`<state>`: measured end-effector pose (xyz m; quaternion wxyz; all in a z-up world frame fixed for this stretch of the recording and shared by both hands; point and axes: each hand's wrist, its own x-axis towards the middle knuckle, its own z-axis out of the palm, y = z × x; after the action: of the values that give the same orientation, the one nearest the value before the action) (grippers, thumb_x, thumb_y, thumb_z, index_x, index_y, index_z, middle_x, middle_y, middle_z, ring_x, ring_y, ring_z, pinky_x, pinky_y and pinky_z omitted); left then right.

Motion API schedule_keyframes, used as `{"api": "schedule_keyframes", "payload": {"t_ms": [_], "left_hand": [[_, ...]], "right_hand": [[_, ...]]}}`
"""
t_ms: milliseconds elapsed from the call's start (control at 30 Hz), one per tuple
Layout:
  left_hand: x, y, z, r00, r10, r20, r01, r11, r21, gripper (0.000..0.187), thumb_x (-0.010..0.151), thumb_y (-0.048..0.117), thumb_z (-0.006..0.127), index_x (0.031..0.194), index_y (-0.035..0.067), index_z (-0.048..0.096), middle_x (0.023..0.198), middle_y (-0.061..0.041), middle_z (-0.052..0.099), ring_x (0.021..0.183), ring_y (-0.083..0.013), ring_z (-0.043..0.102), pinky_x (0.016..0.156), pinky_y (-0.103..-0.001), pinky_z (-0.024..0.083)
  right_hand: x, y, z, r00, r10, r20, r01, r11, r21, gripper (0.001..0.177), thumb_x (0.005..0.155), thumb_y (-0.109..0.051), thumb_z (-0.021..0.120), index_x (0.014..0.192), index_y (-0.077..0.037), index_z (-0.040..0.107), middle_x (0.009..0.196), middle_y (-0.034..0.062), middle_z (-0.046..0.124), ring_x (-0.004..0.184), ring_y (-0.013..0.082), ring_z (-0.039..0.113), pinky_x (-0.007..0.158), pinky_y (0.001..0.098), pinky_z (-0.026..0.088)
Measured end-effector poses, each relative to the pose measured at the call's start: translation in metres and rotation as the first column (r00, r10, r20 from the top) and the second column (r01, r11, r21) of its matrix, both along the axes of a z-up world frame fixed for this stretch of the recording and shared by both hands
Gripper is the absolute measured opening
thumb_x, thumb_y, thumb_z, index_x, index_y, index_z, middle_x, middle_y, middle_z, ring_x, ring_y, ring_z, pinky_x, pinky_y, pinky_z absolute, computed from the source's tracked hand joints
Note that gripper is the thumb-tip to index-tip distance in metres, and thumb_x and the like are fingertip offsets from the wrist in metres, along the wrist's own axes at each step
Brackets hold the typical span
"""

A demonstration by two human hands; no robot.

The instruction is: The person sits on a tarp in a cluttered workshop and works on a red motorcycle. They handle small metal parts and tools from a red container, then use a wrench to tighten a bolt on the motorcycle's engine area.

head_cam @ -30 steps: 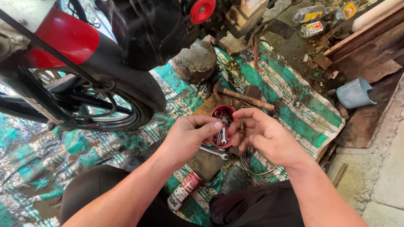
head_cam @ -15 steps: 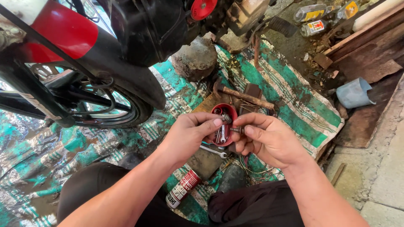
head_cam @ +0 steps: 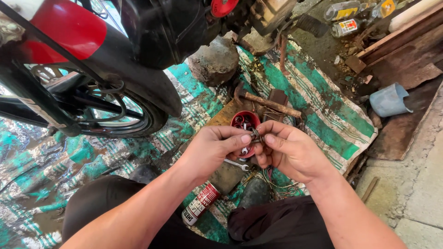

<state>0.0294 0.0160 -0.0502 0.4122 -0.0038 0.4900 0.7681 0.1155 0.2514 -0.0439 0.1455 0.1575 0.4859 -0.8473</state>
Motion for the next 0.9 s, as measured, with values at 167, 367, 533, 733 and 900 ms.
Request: {"api": "schedule_keyframes", "payload": {"t_ms": [167, 367, 533, 733, 900], "left_hand": [[-0.002, -0.001, -0.002, 0.999, 0.002, 0.048, -0.001, 1.0, -0.015, 0.035, 0.092, 0.016, 0.089, 0.117, -0.008, 0.086, 0.081, -0.016, 0.079, 0.069, -0.0152, 0.07, 0.064, -0.028, 0.062], [-0.003, 0.002, -0.007, 0.996, -0.021, 0.082, 0.022, 1.0, -0.017, 0.029, 0.094, 0.015, 0.085, 0.115, -0.005, 0.086, 0.077, -0.013, 0.075, 0.065, -0.016, 0.068, 0.058, -0.026, 0.056], [-0.003, 0.002, -0.017, 0.987, -0.047, 0.156, 0.05, 0.999, -0.017, 0.032, 0.092, 0.016, 0.086, 0.115, -0.007, 0.086, 0.083, -0.014, 0.078, 0.07, -0.0179, 0.072, 0.063, -0.03, 0.063], [-0.004, 0.002, -0.018, 0.989, -0.093, 0.113, 0.099, 0.994, -0.05, 0.033, 0.092, 0.017, 0.087, 0.114, -0.007, 0.086, 0.084, -0.017, 0.079, 0.07, -0.0204, 0.075, 0.065, -0.031, 0.066], [-0.01, -0.006, 0.004, 0.983, -0.113, 0.143, 0.119, 0.992, -0.034, 0.037, 0.102, 0.026, 0.074, 0.112, -0.007, 0.085, 0.091, -0.021, 0.081, 0.077, -0.0259, 0.08, 0.071, -0.037, 0.069]], "right_hand": [[-0.001, -0.001, 0.002, 1.0, -0.004, 0.013, 0.005, 1.0, -0.03, 0.026, 0.107, -0.01, 0.065, 0.131, 0.0, 0.065, 0.09, 0.0263, 0.082, 0.075, 0.0343, 0.084, 0.066, 0.0461, 0.072], [0.0, -0.001, 0.004, 1.0, 0.021, 0.007, -0.021, 1.0, -0.018, 0.03, 0.105, -0.01, 0.067, 0.132, 0.001, 0.065, 0.085, 0.0216, 0.079, 0.07, 0.03, 0.082, 0.063, 0.0424, 0.069], [0.0, -0.007, 0.009, 1.0, 0.027, 0.011, -0.027, 1.0, -0.016, 0.033, 0.104, -0.01, 0.067, 0.136, -0.001, 0.064, 0.081, 0.0197, 0.075, 0.068, 0.0285, 0.08, 0.061, 0.0401, 0.068], [-0.002, -0.005, 0.005, 0.999, 0.053, -0.001, -0.053, 0.998, -0.042, 0.039, 0.105, -0.006, 0.062, 0.144, -0.002, 0.069, 0.085, 0.0224, 0.078, 0.07, 0.0307, 0.082, 0.063, 0.0413, 0.069], [-0.003, -0.001, -0.004, 0.998, 0.057, -0.007, -0.057, 0.997, -0.05, 0.041, 0.104, -0.007, 0.062, 0.143, -0.001, 0.07, 0.083, 0.0227, 0.076, 0.07, 0.0306, 0.082, 0.062, 0.042, 0.069]]}}
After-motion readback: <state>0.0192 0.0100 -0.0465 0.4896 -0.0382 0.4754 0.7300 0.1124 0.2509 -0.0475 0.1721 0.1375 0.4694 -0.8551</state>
